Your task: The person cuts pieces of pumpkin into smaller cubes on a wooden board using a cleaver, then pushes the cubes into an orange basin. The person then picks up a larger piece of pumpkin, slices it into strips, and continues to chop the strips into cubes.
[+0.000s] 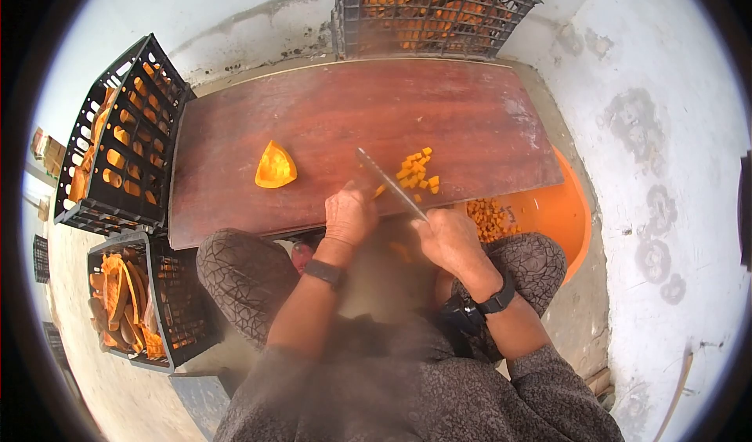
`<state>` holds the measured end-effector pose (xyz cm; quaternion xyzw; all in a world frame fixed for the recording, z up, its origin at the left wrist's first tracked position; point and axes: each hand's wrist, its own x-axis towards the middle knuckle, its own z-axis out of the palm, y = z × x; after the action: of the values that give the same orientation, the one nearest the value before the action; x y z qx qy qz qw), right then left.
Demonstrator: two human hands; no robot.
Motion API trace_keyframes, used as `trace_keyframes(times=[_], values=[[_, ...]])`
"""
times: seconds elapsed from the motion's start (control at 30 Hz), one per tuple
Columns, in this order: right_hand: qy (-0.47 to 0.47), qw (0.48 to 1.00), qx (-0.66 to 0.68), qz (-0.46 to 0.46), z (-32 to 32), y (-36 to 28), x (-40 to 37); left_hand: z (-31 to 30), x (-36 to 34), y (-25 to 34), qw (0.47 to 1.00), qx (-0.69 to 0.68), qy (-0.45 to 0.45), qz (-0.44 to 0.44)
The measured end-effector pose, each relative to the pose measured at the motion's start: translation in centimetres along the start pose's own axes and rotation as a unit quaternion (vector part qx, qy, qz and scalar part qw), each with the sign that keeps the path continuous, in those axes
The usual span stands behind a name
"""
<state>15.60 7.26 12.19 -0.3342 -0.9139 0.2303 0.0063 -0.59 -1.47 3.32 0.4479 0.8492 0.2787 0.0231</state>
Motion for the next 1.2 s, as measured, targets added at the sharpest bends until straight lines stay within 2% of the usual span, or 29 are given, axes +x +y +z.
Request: trace_keyframes(times=[0.37, 0.53, 0.67, 0.77, 0.83, 1.0, 1.2], values=[[-0.059, 0.998, -0.006, 0.016, -0.5, -0.6, 1.3, 0.8, 0.3, -0.7, 0.999, -0.032, 0.009, 0.018], [-0.011, 0.998, -0.032, -0.047, 1.9, 0.2, 2.6, 0.3, 0.2, -0.2, 0.999, -0.048, 0.012, 0.017], [-0.006, 0.998, -0.049, -0.035, 3.1, -0.6, 3.2, 0.2, -0.1, -0.1, 0.999, -0.040, 0.002, 0.010], [0.044, 0.999, 0.000, -0.026, 4.0, 0.1, 3.7, 0.5, -0.3, -0.9, 0.998, -0.058, 0.029, 0.013], [0.035, 0.999, 0.036, 0.004, 3.8, 0.9, 4.1, 0.8, -0.4, -1.2, 0.997, -0.071, 0.037, 0.005], [0.051, 0.998, 0.011, -0.020, 2.2, 1.0, 2.9, 0.7, -0.1, -1.0, 0.996, -0.079, 0.043, -0.030], [0.052, 0.998, 0.015, -0.029, 0.8, 0.5, 0.9, 1.3, 0.2, -0.2, 0.998, -0.049, 0.036, 0.000]])
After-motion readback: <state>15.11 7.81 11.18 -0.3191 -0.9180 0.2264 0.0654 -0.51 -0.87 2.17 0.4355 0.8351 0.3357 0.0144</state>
